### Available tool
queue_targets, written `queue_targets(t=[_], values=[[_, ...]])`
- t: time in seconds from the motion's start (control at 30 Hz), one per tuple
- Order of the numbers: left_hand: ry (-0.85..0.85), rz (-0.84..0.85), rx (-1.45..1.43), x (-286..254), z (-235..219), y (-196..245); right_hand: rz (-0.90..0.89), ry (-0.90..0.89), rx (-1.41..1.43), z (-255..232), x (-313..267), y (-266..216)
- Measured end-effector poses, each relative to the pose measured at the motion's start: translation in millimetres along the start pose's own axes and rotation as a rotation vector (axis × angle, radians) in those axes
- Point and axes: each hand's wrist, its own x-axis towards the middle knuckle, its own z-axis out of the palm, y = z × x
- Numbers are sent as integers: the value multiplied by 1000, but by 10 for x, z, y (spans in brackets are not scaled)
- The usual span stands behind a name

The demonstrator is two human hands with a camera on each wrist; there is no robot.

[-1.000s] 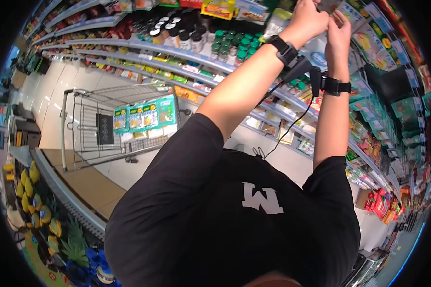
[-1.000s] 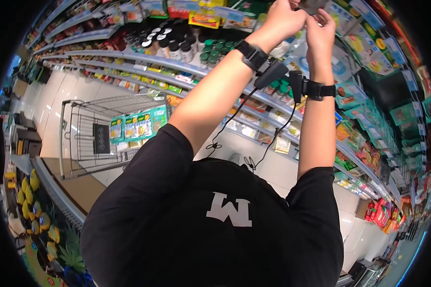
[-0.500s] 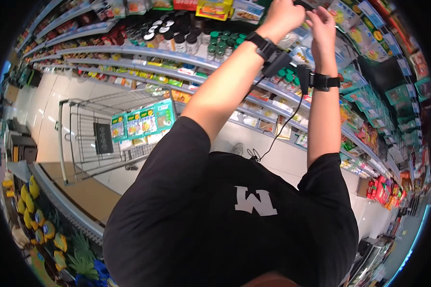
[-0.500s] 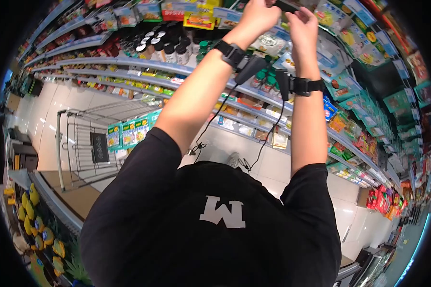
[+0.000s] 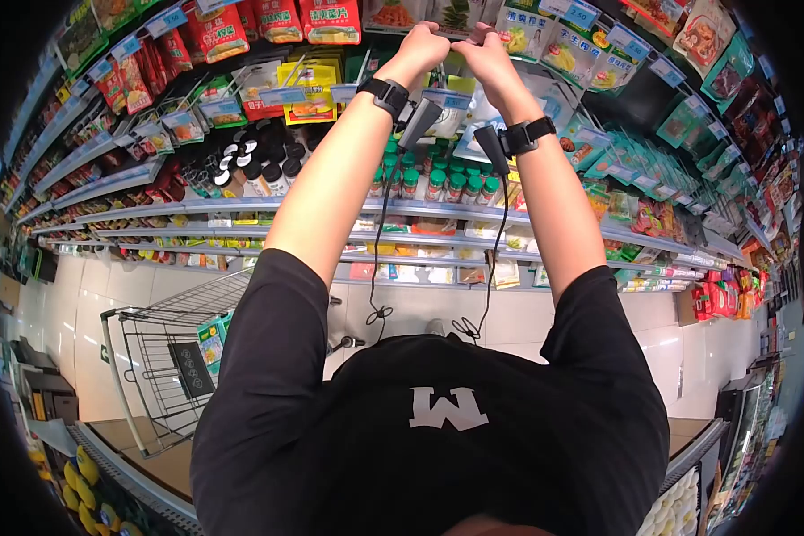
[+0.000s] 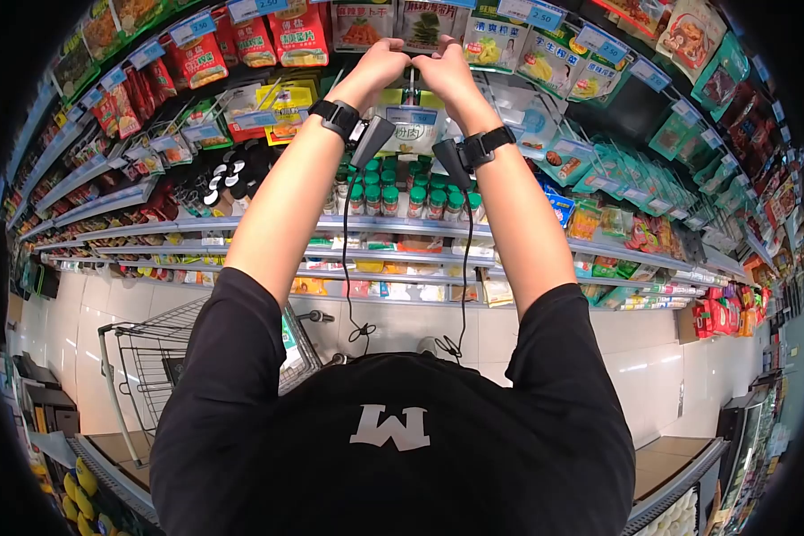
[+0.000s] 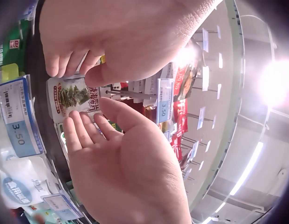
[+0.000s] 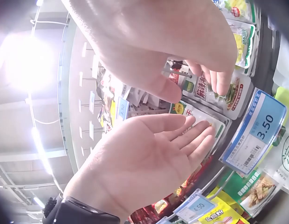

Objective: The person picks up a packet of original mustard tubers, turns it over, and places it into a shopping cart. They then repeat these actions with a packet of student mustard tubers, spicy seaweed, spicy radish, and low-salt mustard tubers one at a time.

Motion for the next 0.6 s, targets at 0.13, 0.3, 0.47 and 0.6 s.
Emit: queue_targets(t=[0.13,0.3,0.47,0.6], values=[[-7,-84,1,315,54,37,30,43,62,-69,252,55],[12,-148,-44,413,120,197,98,31,4,-213,486,125],[86,-157,55,604,177,105,76,95,-10,-302,742,322],[114,-186,121,805,208,-37,108,141,-156,-352,1034,563]])
